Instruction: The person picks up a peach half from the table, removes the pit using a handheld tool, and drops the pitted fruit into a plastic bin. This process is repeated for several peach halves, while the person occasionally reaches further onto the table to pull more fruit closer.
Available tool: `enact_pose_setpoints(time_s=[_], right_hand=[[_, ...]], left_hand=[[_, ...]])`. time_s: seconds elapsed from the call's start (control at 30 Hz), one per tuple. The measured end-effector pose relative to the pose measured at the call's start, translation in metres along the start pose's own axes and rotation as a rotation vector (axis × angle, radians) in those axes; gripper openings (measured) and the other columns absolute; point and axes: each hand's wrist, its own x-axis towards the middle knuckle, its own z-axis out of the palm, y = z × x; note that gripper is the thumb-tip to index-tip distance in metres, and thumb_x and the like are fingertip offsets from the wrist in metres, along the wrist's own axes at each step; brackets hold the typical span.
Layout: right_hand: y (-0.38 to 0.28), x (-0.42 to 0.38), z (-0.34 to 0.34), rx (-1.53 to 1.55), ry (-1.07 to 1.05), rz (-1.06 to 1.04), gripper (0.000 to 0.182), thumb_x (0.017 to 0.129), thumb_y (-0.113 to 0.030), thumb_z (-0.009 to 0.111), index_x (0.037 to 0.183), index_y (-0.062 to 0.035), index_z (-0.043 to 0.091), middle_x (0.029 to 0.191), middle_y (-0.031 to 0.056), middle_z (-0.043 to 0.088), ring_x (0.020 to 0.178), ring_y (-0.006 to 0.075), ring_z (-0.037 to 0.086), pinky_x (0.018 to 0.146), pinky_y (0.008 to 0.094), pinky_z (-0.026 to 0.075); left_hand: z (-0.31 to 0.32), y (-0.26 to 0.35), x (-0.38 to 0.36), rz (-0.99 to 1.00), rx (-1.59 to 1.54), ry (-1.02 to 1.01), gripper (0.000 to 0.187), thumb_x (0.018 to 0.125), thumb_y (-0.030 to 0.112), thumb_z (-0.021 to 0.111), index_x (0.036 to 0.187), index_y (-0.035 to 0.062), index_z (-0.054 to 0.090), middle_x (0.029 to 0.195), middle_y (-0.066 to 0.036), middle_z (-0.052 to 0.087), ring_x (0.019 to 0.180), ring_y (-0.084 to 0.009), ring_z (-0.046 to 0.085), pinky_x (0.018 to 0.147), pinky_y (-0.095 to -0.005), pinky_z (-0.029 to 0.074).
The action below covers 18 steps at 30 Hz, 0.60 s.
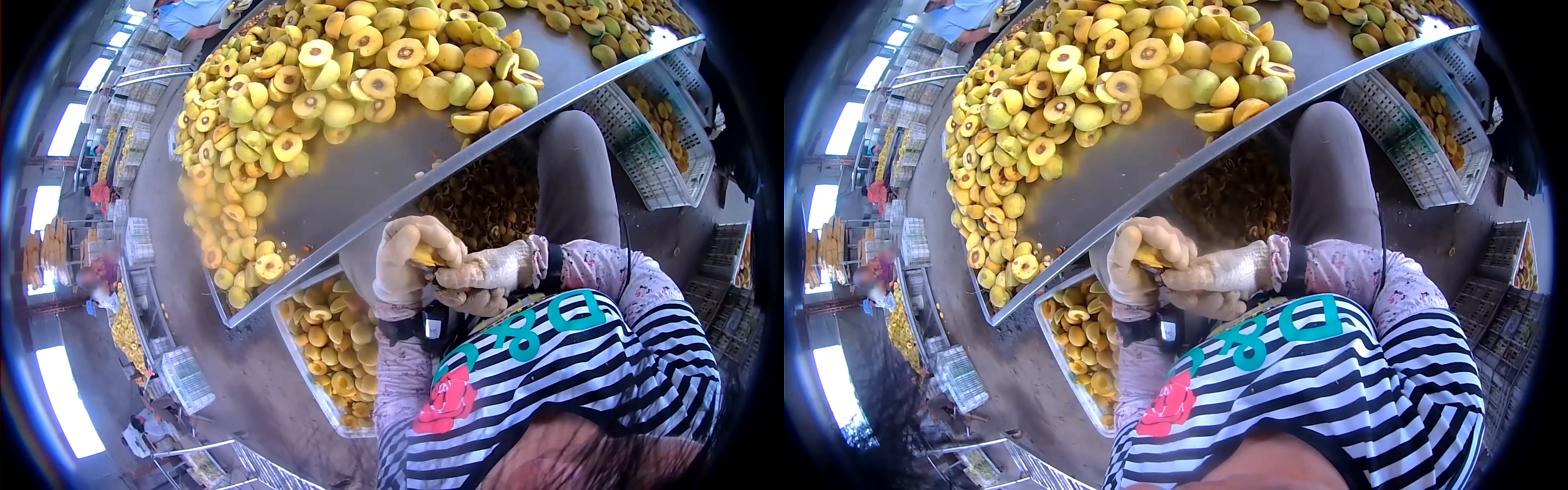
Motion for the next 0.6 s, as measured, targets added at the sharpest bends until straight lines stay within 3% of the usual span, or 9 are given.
enact_pose_setpoints(time_s=[0.07, 0.13, 0.2, 0.27, 0.33, 0.4, 0.5, 0.57, 0.6], right_hand=[[0.004, 0.001, -0.01, 0.132, -0.179, -0.078, 0.051, 0.099, -0.066, 0.044, 0.084, -0.0165, 0.046, 0.053, -0.0074, 0.033, 0.039, 0.0049, 0.03, 0.035, 0.0214, 0.026], [0.006, 0.009, -0.018, 0.401, -0.434, -0.07, 0.052, 0.099, -0.066, 0.045, 0.087, -0.0159, 0.049, 0.052, -0.0069, 0.037, 0.038, 0.0053, 0.032, 0.034, 0.0216, 0.027], [0.006, 0.004, -0.014, 0.262, -0.399, -0.181, 0.053, 0.101, -0.063, 0.045, 0.082, -0.0142, 0.05, 0.055, -0.0053, 0.043, 0.038, 0.0057, 0.036, 0.034, 0.0212, 0.032], [0.007, -0.001, -0.015, 0.163, -0.491, -0.077, 0.052, 0.1, -0.062, 0.047, 0.082, -0.0135, 0.051, 0.056, -0.0057, 0.042, 0.041, 0.0059, 0.037, 0.035, 0.0208, 0.031], [0.008, -0.004, -0.01, 0.275, -0.249, -0.072, 0.047, 0.101, -0.058, 0.051, 0.085, -0.0142, 0.05, 0.057, -0.0075, 0.038, 0.042, 0.004, 0.034, 0.036, 0.0208, 0.027], [-0.003, -0.002, 0.006, 0.024, 0.358, 0.077, 0.041, 0.103, -0.052, 0.051, 0.086, -0.0146, 0.05, 0.058, -0.0076, 0.037, 0.042, 0.0028, 0.032, 0.036, 0.0211, 0.025], [-0.001, 0.0, 0.006, 0.038, 0.562, -0.041, 0.041, 0.103, -0.049, 0.051, 0.083, -0.0139, 0.051, 0.058, -0.0072, 0.039, 0.041, 0.0027, 0.032, 0.037, 0.0197, 0.024], [-0.004, -0.001, 0.006, 0.039, 0.586, -0.054, 0.04, 0.103, -0.048, 0.052, 0.082, -0.0139, 0.051, 0.058, -0.0068, 0.039, 0.041, 0.0033, 0.032, 0.037, 0.0198, 0.025], [-0.006, -0.001, 0.007, 0.037, 0.585, -0.049, 0.039, 0.103, -0.047, 0.052, 0.082, -0.0139, 0.051, 0.058, -0.0067, 0.039, 0.041, 0.0035, 0.033, 0.037, 0.0198, 0.025]], left_hand=[[-0.005, -0.018, 0.01, 0.088, -0.256, -0.015, 0.037, 0.103, 0.036, 0.049, 0.094, 0.0053, 0.068, 0.08, -0.008, 0.063, 0.068, -0.0248, 0.06, 0.082, -0.0444, 0.057], [0.011, -0.019, 0.016, 0.043, -0.455, 0.264, 0.04, 0.106, 0.038, 0.041, 0.092, 0.0056, 0.06, 0.083, -0.008, 0.06, 0.073, -0.024, 0.057, 0.092, -0.0503, 0.053], [0.021, -0.01, 0.019, 0.025, -0.58, 0.397, 0.034, 0.106, 0.032, 0.044, 0.091, 0.0057, 0.06, 0.085, -0.008, 0.06, 0.075, -0.0239, 0.059, 0.095, -0.0491, 0.053], [-0.005, -0.008, 0.013, 0.077, -0.683, 0.545, 0.022, 0.104, 0.023, 0.049, 0.096, 0.0048, 0.058, 0.088, -0.008, 0.06, 0.08, -0.0232, 0.06, 0.099, -0.0463, 0.053], [-0.012, -0.002, -0.012, 0.13, -0.594, 0.618, 0.018, 0.102, 0.021, 0.051, 0.097, 0.0042, 0.056, 0.093, -0.009, 0.061, 0.08, -0.0229, 0.061, 0.099, -0.0449, 0.053], [-0.017, 0.005, -0.05, 0.322, -0.117, 0.779, 0.021, 0.102, 0.021, 0.05, 0.105, 0.0015, 0.055, 0.101, -0.014, 0.061, 0.089, -0.0272, 0.062, 0.093, -0.0441, 0.055], [-0.067, -0.008, -0.172, 0.399, 1.387, 1.389, 0.038, 0.103, 0.027, 0.051, 0.125, -0.0028, 0.054, 0.121, -0.024, 0.059, 0.106, -0.0375, 0.06, 0.097, -0.0493, 0.05], [-0.133, -0.033, -0.266, -0.083, 1.697, 1.74, 0.045, 0.102, 0.029, 0.051, 0.134, -0.004, 0.051, 0.13, -0.029, 0.055, 0.114, -0.0428, 0.056, 0.1, -0.0522, 0.047], [-0.174, -0.052, -0.309, -0.502, 1.959, 1.671, 0.047, 0.101, 0.028, 0.052, 0.136, -0.0039, 0.049, 0.133, -0.031, 0.052, 0.117, -0.0447, 0.054, 0.101, -0.0533, 0.045]])
